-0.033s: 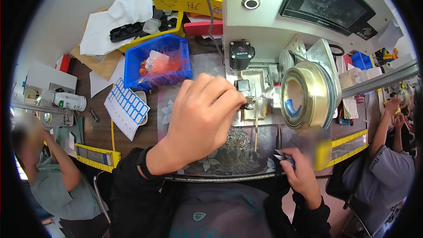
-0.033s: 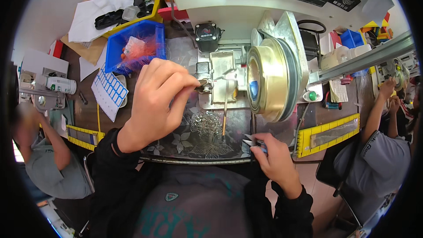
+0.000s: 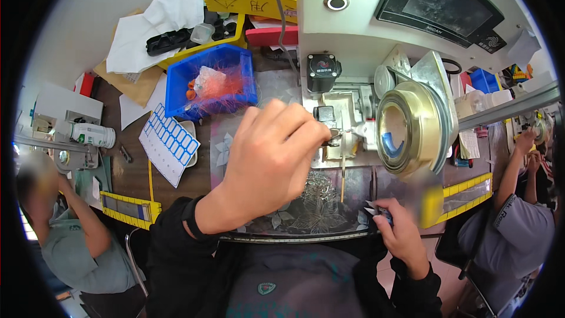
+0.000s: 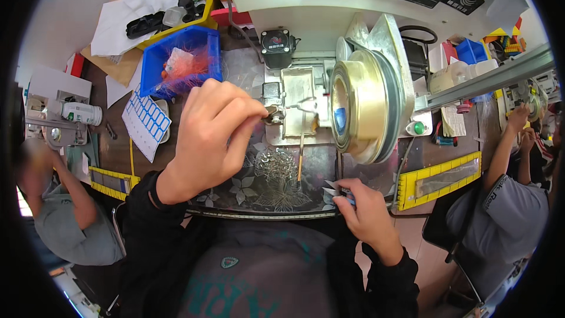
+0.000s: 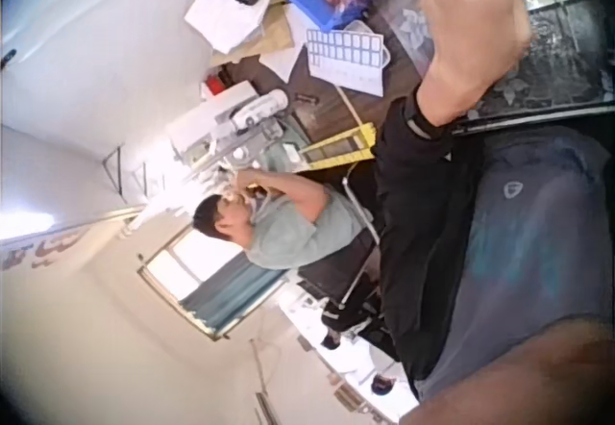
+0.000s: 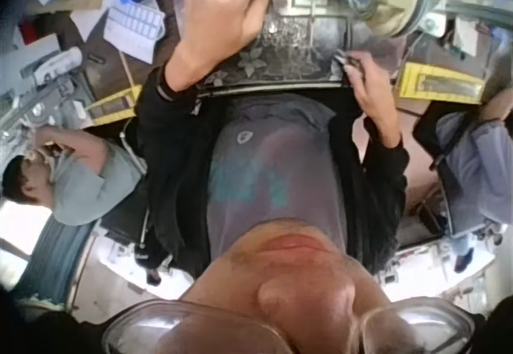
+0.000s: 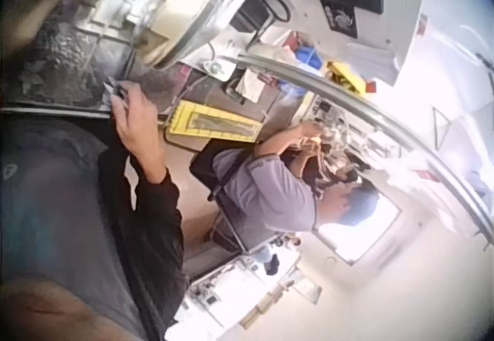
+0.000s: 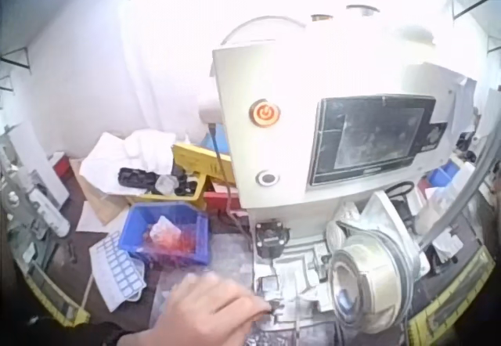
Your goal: Assembling small metal components using various tools at a fabrication workbench.
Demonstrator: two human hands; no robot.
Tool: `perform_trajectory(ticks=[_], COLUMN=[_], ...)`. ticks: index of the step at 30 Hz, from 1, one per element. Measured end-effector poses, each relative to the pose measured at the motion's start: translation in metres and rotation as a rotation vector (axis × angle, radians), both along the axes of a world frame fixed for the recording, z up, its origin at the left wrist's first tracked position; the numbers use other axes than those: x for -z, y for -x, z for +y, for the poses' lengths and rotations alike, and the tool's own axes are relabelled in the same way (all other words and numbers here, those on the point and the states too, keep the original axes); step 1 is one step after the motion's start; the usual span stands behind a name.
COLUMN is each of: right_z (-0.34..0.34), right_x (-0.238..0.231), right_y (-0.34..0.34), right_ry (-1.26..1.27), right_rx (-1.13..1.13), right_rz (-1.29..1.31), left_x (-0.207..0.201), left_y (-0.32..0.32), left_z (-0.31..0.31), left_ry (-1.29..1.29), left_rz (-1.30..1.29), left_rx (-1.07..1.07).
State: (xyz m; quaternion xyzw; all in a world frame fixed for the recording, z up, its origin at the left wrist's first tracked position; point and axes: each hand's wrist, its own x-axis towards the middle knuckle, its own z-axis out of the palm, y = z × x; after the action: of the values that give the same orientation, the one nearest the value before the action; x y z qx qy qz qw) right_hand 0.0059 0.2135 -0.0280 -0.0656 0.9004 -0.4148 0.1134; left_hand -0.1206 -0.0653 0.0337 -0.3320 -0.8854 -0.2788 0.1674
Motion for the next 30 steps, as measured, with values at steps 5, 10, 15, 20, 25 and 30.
perform_trajectory(ticks=[5, 10, 15, 20, 25, 30], right_z=[-0.009, -0.002, -0.012, -0.031, -0.066, -0.085], right_x=[0.003, 0.004, -0.009, -0.008, -0.006, -0.008], right_y=[0.002, -0.003, 0.003, 0.022, 0.051, 0.071], right_ry=[0.099, 0.106, 0.26, 0.561, 1.175, 1.411], right_rx=[-0.001, 0.029, -0.017, -0.102, -0.014, 0.018], right_rz=[-0.087, -0.173, -0.283, -0.409, -0.52, -0.522], left_x=[0.003, 0.005, 0.006, 0.004, 0.005, 0.006], left_y=[0.003, 0.008, 0.009, 0.009, 0.009, 0.009], left_z=[0.005, 0.004, 0.004, 0.004, 0.004, 0.004], left_ry=[-0.159, -0.265, -0.264, -0.261, -0.269, -0.268], left_rz=[-0.208, -0.307, -0.326, -0.347, -0.367, -0.371], left_rx=[0.153, 0.167, 0.171, 0.177, 0.179, 0.179])
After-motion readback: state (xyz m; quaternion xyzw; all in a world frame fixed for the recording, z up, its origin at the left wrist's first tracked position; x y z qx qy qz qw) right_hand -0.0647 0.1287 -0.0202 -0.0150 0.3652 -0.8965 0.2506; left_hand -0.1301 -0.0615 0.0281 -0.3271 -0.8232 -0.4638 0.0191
